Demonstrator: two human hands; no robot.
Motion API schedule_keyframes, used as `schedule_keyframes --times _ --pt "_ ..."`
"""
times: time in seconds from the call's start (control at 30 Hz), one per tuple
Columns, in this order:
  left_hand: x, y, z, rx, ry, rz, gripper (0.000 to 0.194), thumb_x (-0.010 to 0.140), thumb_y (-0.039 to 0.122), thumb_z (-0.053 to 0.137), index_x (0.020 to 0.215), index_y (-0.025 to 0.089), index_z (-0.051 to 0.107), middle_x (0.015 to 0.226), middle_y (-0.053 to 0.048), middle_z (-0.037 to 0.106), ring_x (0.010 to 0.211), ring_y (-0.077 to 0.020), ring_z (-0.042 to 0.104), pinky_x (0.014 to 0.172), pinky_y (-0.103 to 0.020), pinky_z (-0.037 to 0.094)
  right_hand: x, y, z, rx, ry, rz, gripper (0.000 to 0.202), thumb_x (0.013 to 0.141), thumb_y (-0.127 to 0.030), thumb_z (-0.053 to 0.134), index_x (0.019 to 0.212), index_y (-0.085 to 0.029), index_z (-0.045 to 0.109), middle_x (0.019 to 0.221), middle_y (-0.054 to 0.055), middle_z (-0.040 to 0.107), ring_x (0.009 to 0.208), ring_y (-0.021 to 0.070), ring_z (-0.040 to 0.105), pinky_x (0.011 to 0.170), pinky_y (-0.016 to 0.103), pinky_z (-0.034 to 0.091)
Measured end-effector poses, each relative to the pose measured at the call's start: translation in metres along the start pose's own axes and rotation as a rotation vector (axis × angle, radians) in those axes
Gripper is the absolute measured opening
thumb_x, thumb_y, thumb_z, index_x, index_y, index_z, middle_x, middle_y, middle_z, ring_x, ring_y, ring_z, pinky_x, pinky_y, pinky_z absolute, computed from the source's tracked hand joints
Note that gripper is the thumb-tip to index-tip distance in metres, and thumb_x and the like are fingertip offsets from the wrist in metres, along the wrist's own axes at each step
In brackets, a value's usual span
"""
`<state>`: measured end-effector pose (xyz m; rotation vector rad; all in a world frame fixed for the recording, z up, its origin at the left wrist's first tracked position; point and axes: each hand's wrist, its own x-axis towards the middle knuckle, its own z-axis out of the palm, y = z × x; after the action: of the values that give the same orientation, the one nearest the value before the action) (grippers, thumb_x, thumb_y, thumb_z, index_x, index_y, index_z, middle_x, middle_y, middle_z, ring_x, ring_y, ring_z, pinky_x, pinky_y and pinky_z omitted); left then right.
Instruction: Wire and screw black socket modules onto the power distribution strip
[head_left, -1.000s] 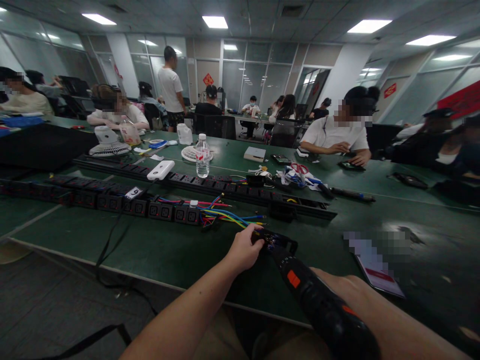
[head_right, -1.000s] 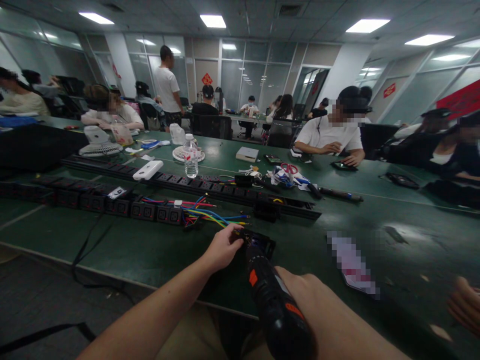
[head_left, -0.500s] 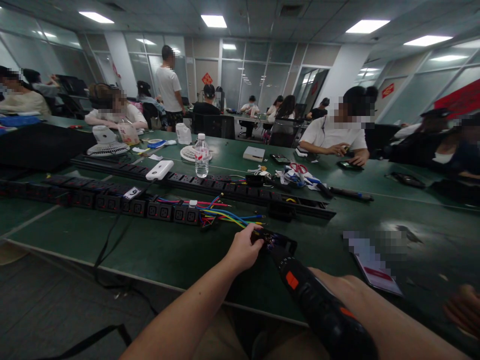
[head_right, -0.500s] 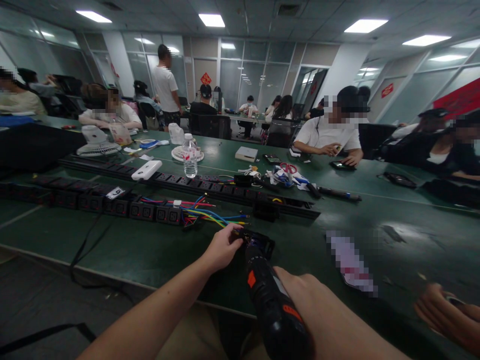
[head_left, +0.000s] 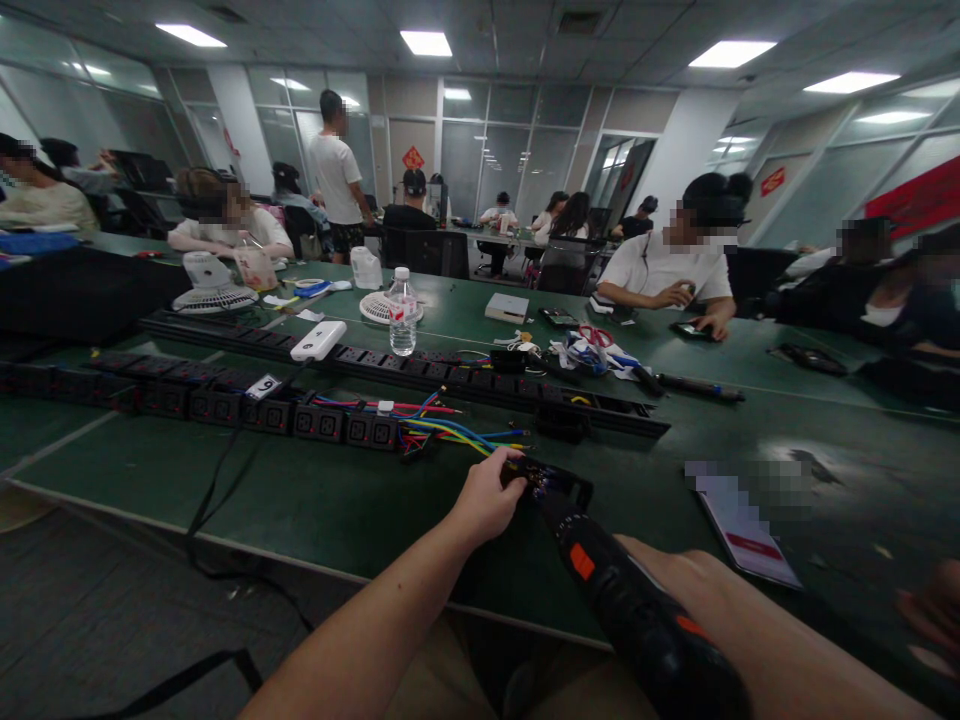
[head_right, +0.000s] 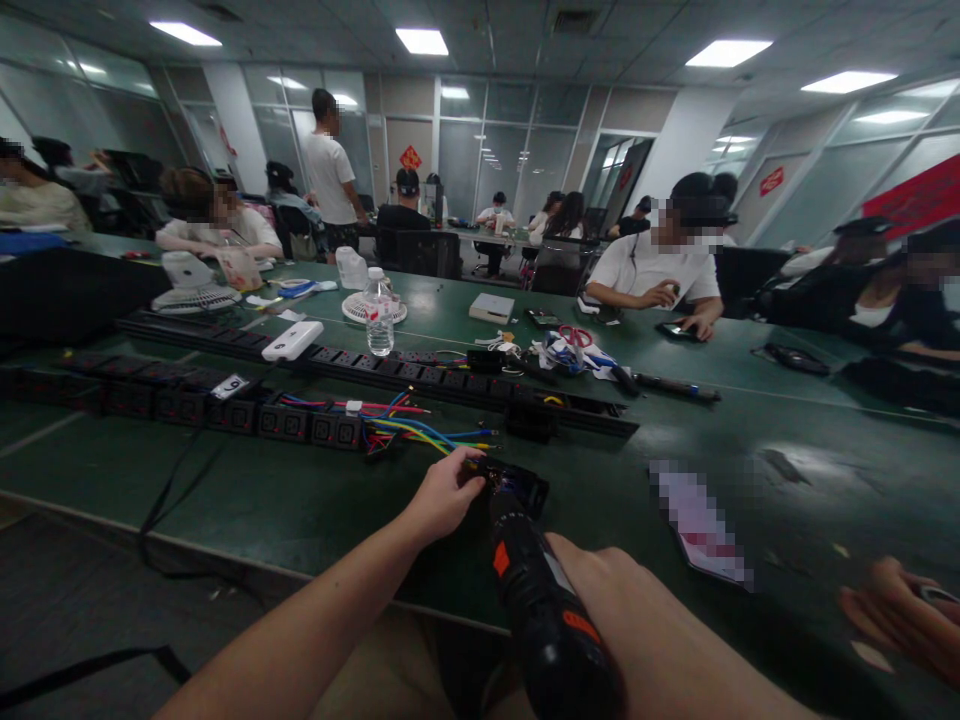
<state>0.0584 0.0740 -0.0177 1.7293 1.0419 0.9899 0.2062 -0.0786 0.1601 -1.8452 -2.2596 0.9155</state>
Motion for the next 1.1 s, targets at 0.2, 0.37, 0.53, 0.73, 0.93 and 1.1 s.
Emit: schedule_keyframes --times 0.2,0.37,0.53,0.73,0.93,1.1 --pt "-0.0003 0.0011 -0.0003 0.008 0.008 0.005 0.031 0.081 0.019 0.060 0.112 0.022 0.061 0.097 -0.003 0.070 0.083 -0.0172 0.065 0.078 -0.029 0.051 0.0004 0.0027 -0.0009 -0.020 -0.043 -0.041 0.032 0.086 -0.027 0.059 0.117 -0.019 0.061 0.112 0.006 0.063 0.091 0.0194 0.064 0.081 0.024 0.053" --pt "-0.0004 0.0006 0.0000 -0.008 0.007 0.004 0.031 0.081 0.019 0.059 0.112 0.022 0.060 0.097 -0.003 0.070 0.083 -0.0168 0.065 0.077 -0.028 0.051 -0.0028 0.0004 0.0001 -0.049 -0.047 -0.034 0.030 0.088 -0.025 0.055 0.117 -0.020 0.060 0.117 0.004 0.062 0.100 0.0168 0.062 0.086 0.020 0.052" --pt "-0.0004 -0.0007 0.0006 0.004 0.013 0.009 0.032 0.081 0.019 0.060 0.112 0.022 0.061 0.096 -0.003 0.070 0.083 -0.0172 0.065 0.078 -0.029 0.051 -0.0045 -0.0037 -0.0030 -0.047 -0.062 -0.026 0.031 0.088 -0.029 0.058 0.117 -0.020 0.060 0.116 0.004 0.062 0.097 0.0175 0.063 0.090 0.023 0.052" --pt "0.0001 -0.0013 0.0011 -0.003 0.011 0.006 0.032 0.080 0.019 0.059 0.112 0.022 0.060 0.094 -0.003 0.070 0.081 -0.0170 0.065 0.075 -0.029 0.051 -0.0037 -0.0037 -0.0040 -0.010 -0.052 -0.048 0.029 0.090 -0.028 0.056 0.118 -0.022 0.060 0.119 0.003 0.062 0.103 0.0174 0.061 0.086 0.021 0.053" --pt "-0.0003 -0.0006 0.0000 0.006 0.018 0.015 0.031 0.080 0.020 0.060 0.111 0.023 0.061 0.094 -0.003 0.070 0.081 -0.0168 0.064 0.075 -0.029 0.051 -0.0043 0.0013 -0.0016 -0.027 -0.061 -0.041 0.026 0.089 -0.026 0.056 0.114 -0.023 0.062 0.115 0.002 0.063 0.101 0.0157 0.062 0.088 0.021 0.052" --pt "-0.0007 -0.0003 0.0003 0.003 0.017 0.012 0.031 0.081 0.020 0.059 0.112 0.022 0.060 0.095 -0.003 0.070 0.081 -0.0163 0.064 0.075 -0.028 0.051 -0.0035 -0.0013 -0.0027 -0.069 -0.058 -0.026 0.029 0.088 -0.025 0.055 0.117 -0.022 0.059 0.115 0.004 0.062 0.098 0.0168 0.062 0.085 0.023 0.054"
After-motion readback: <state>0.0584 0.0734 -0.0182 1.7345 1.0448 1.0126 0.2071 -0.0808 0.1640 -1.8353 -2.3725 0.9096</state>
